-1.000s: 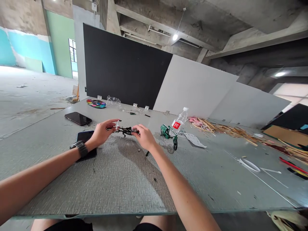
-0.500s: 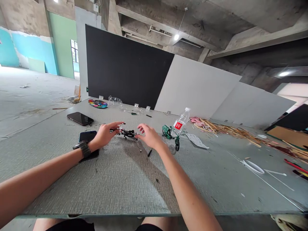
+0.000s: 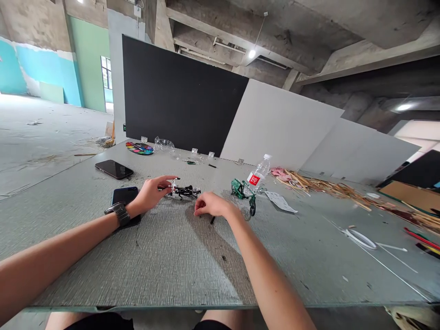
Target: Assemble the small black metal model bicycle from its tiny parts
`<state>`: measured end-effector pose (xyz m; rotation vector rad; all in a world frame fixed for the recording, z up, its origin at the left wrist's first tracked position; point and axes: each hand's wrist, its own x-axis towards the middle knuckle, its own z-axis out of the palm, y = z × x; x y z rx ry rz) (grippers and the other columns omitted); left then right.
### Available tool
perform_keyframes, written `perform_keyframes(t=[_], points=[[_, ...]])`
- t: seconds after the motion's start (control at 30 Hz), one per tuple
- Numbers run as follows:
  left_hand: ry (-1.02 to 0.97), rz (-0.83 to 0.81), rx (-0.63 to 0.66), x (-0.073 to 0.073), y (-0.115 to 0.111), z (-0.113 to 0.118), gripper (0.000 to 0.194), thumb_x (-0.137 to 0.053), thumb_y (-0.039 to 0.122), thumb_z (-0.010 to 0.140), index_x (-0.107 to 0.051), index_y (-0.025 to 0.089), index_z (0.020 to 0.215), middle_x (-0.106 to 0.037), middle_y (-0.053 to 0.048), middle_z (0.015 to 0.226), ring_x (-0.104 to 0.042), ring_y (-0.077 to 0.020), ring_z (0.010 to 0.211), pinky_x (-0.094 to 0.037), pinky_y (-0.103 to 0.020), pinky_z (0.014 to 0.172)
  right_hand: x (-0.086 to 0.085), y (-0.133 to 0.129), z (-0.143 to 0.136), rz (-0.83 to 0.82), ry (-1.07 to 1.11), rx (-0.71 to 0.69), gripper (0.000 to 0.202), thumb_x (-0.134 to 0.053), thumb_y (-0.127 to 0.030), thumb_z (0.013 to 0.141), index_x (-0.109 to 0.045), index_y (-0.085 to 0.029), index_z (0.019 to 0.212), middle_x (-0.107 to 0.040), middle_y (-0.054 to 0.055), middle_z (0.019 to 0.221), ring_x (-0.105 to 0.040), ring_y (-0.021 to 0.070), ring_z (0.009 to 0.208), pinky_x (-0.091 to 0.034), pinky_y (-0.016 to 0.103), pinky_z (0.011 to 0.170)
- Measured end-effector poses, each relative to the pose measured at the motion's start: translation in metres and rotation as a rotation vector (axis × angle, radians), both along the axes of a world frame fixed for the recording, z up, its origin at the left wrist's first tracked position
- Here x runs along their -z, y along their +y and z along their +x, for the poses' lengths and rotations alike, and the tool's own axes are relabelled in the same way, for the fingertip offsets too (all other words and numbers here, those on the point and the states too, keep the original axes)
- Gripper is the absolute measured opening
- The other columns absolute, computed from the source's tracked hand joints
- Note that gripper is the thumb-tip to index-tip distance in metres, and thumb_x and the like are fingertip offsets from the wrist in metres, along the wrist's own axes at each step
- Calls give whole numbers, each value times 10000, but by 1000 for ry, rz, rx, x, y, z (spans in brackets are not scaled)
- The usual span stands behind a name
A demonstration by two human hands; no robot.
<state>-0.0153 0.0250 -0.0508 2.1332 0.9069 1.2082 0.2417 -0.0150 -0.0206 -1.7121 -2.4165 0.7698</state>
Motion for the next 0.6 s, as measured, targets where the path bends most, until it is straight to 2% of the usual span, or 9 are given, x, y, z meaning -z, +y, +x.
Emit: perform_keyframes(t=[0.13, 0.27, 0.37, 0.6], points=[[-2, 6, -3, -2, -2, 0, 388, -600, 310, 876, -637, 223, 1252, -769, -39, 904, -714, -199, 854, -542, -331, 803, -5, -4, -7, 4, 77, -20, 152, -737, -325, 779, -709, -179, 810, -691, 13, 762, -584, 122, 637, -423, 227, 553], [24, 40, -43, -7, -5, 1, 360, -601, 295, 877, -655, 217, 1225, -771, -35, 878, -714, -191, 821, -541, -313, 774, -7, -5, -15, 115, 488, -87, 166, -729, -325, 804, -692, -185, 884, -710, 24, 852, -645, 143, 777, -514, 264, 721], [21, 47, -43, -7, -5, 0, 359, -611, 280, 874, -655, 221, 1225, -773, -31, 884, -716, -184, 819, -543, -300, 762, -7, -6, -23, 277, 693, -39, 189, -737, -347, 799, -705, -189, 898, -719, 33, 894, -663, 152, 832, -538, 300, 803], [27, 41, -23, -1, -4, 2, 372, -634, 278, 867, -646, 240, 1236, -770, -24, 890, -712, -181, 825, -536, -311, 777, -1, -10, -44, 545, 760, 63, 125, -710, -300, 830, -704, -196, 898, -735, 36, 865, -692, 159, 805, -557, 302, 781]])
